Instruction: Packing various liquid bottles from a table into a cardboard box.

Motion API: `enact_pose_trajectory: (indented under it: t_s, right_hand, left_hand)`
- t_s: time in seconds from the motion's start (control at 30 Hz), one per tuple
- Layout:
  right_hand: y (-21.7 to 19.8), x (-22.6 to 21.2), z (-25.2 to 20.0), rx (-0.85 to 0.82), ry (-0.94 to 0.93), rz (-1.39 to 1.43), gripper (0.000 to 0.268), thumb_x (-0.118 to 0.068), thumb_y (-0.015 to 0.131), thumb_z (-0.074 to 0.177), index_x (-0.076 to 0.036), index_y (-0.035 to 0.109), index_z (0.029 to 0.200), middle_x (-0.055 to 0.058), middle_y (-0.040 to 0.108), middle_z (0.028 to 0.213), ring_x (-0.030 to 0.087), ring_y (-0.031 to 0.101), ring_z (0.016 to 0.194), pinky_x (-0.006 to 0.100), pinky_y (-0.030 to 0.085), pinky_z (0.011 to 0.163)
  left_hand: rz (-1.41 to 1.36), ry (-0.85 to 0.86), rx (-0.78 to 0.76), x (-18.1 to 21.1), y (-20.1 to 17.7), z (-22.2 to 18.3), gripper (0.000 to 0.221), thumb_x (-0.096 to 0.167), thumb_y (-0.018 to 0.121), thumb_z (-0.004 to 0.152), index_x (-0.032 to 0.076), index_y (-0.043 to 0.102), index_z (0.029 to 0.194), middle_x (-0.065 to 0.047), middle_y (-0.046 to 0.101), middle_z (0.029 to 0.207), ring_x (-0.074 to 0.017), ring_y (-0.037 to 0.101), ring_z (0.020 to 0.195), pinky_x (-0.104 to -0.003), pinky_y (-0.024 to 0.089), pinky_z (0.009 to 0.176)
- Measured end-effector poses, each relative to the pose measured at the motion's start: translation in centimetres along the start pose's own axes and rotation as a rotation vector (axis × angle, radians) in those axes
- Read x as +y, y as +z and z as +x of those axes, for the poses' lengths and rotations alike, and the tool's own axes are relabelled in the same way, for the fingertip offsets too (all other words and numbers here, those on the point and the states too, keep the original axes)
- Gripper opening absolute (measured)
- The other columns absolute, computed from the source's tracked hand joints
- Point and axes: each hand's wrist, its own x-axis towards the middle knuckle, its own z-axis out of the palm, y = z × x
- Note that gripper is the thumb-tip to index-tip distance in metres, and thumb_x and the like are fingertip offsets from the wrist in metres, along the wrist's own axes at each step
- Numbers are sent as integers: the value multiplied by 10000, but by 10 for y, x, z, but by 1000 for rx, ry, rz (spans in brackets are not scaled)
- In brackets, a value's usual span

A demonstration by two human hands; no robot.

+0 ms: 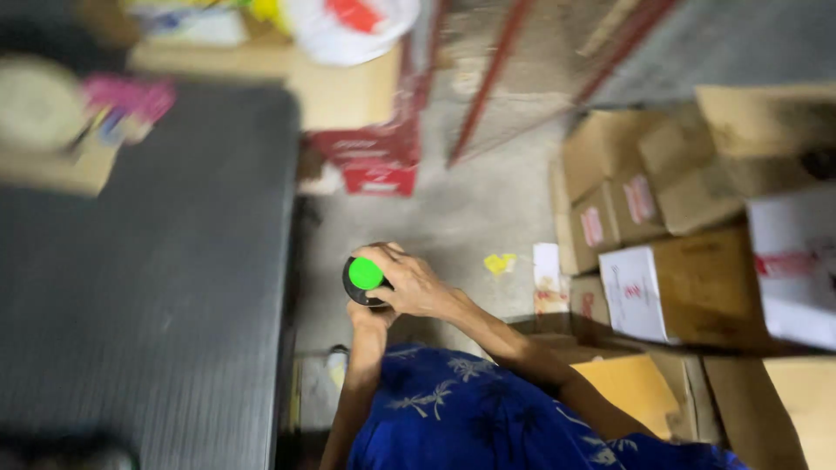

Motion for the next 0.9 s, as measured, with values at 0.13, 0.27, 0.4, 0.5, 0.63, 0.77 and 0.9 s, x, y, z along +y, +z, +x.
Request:
enact_pose_trajectory:
  t_s: [0.13,0.27,0.4,0.5,0.63,0.77,0.9]
  right_hand:
    - [-58,31,-29,180,177,-26,603,-133,786,789,-69,567,1348,165,659,1303,375,603,1244,438,513,1018]
    - [-108,63,-58,401,286,-96,625,-134,822,768,-60,579,1339,159,673,1279,375,609,1216,432,517,1011]
    - [-148,84,-68,548,434,-171,675,-147,846,707,-51,574,1317,171,661,1248,384,604,1189,443,511,988]
    - [-191,98,-74,640,477,-269,631,-149,856,716,-62,588,1280,147,695,1213,374,618,1141,441,521,977]
    - [-228,107,-89,801,615,-309,652,-144,864,705,-55,598,1292,168,686,1136,388,639,1092,447,532,914]
    - [-268,112,-120,1006,610,-470,665,-185,874,739,-30,574,1311,205,660,1143,411,645,1077,455,535,901]
    - [-329,79,-153,1103,660,-686,683,-220,896,740,-28,575,1312,209,657,1150,417,638,1092,461,533,917]
  left_hand:
    - [83,-258,-85,-50,25,57,553,502,312,1014,165,618,1328,-113,641,1330,-329,631,1194,-533,545,942]
    - [188,-471,-213,-92,95,74,553,524,318,980,193,635,1289,-102,652,1304,-336,635,1178,-566,544,932]
    - [339,-618,-205,-126,147,107,536,556,352,991,195,634,1269,-84,655,1289,-324,637,1160,-556,560,915]
    - [518,-645,-311,-163,182,148,530,542,341,980,205,631,1267,-87,656,1279,-321,635,1147,-549,552,863]
    - [759,-610,-458,-209,233,188,560,579,331,977,236,633,1301,-59,659,1290,-280,642,1119,-494,522,761]
    - [919,-626,-576,-254,316,154,563,568,353,979,215,584,1352,-55,660,1314,-256,634,1178,-520,553,871]
    - [853,-736,-775,-325,378,123,523,495,434,1006,147,587,1364,-63,665,1327,-262,625,1220,-520,531,953]
